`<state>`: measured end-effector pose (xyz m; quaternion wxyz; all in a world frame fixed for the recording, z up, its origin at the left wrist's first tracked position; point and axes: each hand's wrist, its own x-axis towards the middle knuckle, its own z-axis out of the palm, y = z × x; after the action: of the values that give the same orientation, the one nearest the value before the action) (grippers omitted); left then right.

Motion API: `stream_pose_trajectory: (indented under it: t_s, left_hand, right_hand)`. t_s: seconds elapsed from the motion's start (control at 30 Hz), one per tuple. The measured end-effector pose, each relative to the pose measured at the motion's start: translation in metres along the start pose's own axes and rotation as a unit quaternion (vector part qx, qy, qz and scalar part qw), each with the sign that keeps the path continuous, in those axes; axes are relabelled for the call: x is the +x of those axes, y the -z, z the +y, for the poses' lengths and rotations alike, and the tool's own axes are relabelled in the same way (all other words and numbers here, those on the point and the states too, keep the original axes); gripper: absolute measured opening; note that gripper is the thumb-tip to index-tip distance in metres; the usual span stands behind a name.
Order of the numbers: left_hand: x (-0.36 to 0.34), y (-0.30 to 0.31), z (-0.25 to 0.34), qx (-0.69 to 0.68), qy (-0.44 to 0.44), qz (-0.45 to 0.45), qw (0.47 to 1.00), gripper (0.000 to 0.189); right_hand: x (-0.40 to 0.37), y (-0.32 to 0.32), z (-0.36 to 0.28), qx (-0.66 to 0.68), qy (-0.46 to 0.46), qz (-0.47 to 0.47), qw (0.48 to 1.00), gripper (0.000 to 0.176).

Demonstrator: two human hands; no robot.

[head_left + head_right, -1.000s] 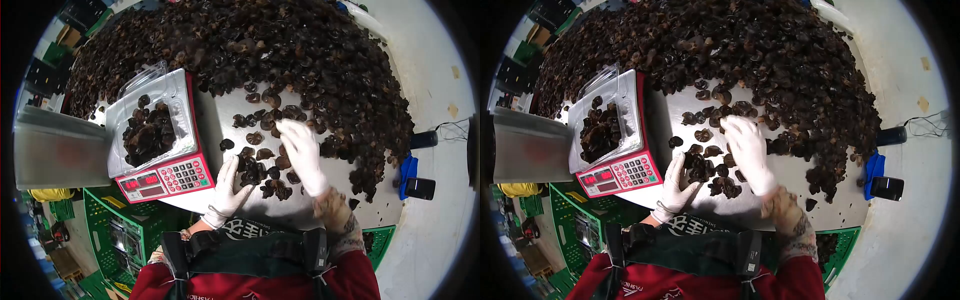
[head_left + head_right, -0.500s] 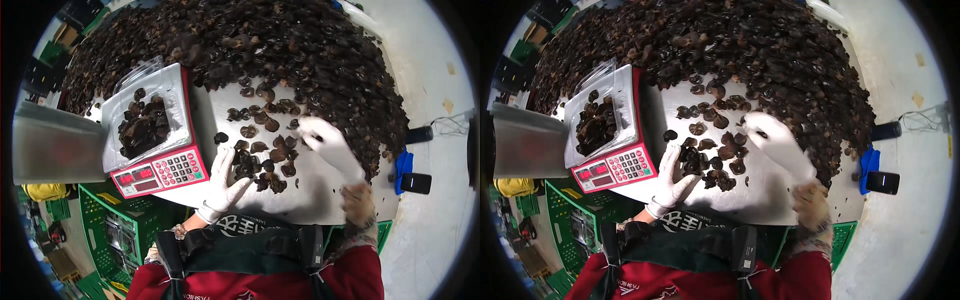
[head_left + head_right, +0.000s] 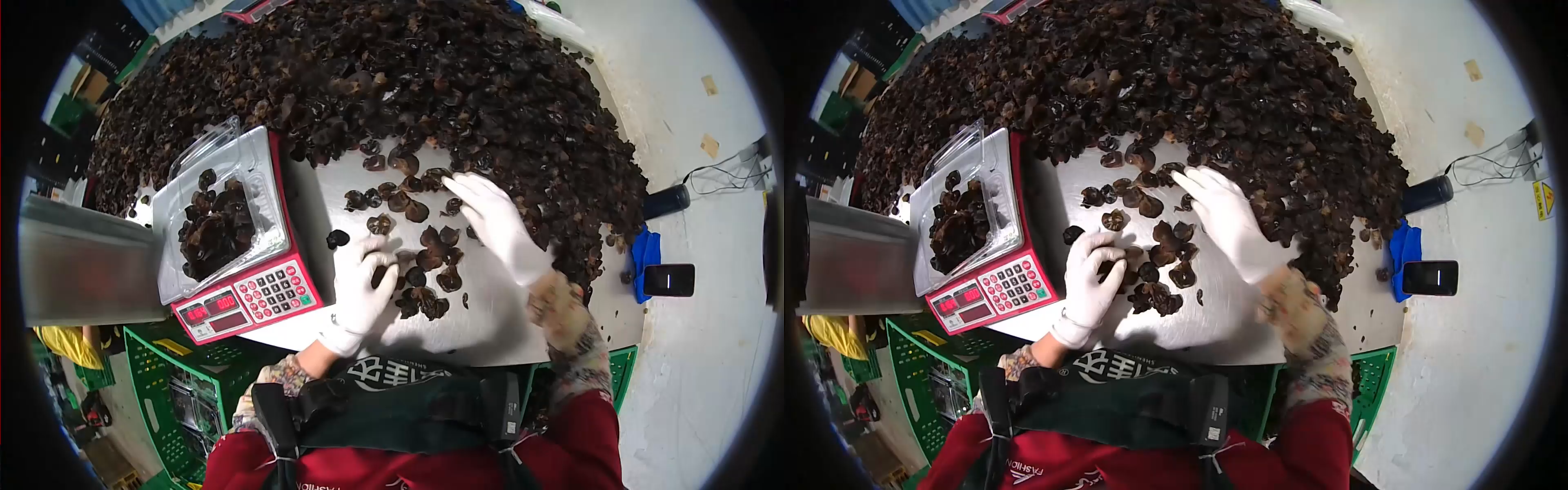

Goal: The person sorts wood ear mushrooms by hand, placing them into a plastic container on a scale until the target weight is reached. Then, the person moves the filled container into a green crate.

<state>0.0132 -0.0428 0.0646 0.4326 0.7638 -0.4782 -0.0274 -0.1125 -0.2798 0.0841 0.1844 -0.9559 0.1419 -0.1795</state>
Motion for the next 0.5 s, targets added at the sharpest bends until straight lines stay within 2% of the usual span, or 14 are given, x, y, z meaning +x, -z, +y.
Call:
stream_pose_trajectory:
  t_s: [0.03,0.1,0.13,0.17,0.2,0.23,0.3,0.4,0.43,0.5]
  left_hand:
    - [-0.008,0.008,0.007,-0.05,0.037,-0.012,0.998,0.012]
    - [-0.024,0.019,0.012,-0.086,0.079,-0.024,0.993,0.011]
    - [-0.03,0.028,0.013,-0.085,0.089,-0.048,0.991,0.011]
    - [-0.035,0.03,0.006,-0.043,0.04,-0.04,0.997,0.016]
    - [-0.042,0.031,0.002,-0.045,0.063,-0.045,0.996,0.016]
    - [-0.049,0.031,-0.001,-0.049,0.085,-0.051,0.994,0.015]
    - [-0.057,0.026,-0.007,-0.075,0.116,-0.046,0.989,0.015]
    - [-0.064,0.011,-0.018,-0.098,0.108,-0.028,0.989,0.023]
    - [-0.063,0.008,-0.018,-0.112,0.12,-0.025,0.986,0.027]
    - [-0.057,0.005,-0.016,-0.099,0.097,-0.014,0.99,0.04]
  right_hand:
    - [0.015,-0.016,0.001,-0.096,0.024,0.01,0.995,0.046]
    - [0.042,-0.036,0.008,-0.114,0.049,0.024,0.992,0.036]
    - [0.046,-0.039,0.008,-0.041,-0.007,0.039,0.998,0.031]
    - [0.05,-0.042,0.006,0.032,-0.063,0.054,0.996,0.028]
    - [0.053,-0.044,0.003,0.106,-0.119,0.065,0.985,0.025]
    - [0.056,-0.045,0.003,0.201,-0.169,0.1,0.96,0.02]
    - [0.053,-0.029,-0.003,0.388,-0.224,0.028,0.893,0.021]
    - [0.039,-0.007,-0.015,0.426,-0.33,-0.046,0.841,0.023]
    - [0.031,0.008,-0.029,0.479,-0.354,-0.027,0.803,0.024]
    - [0.019,0.012,-0.027,0.418,-0.352,-0.061,0.835,0.026]
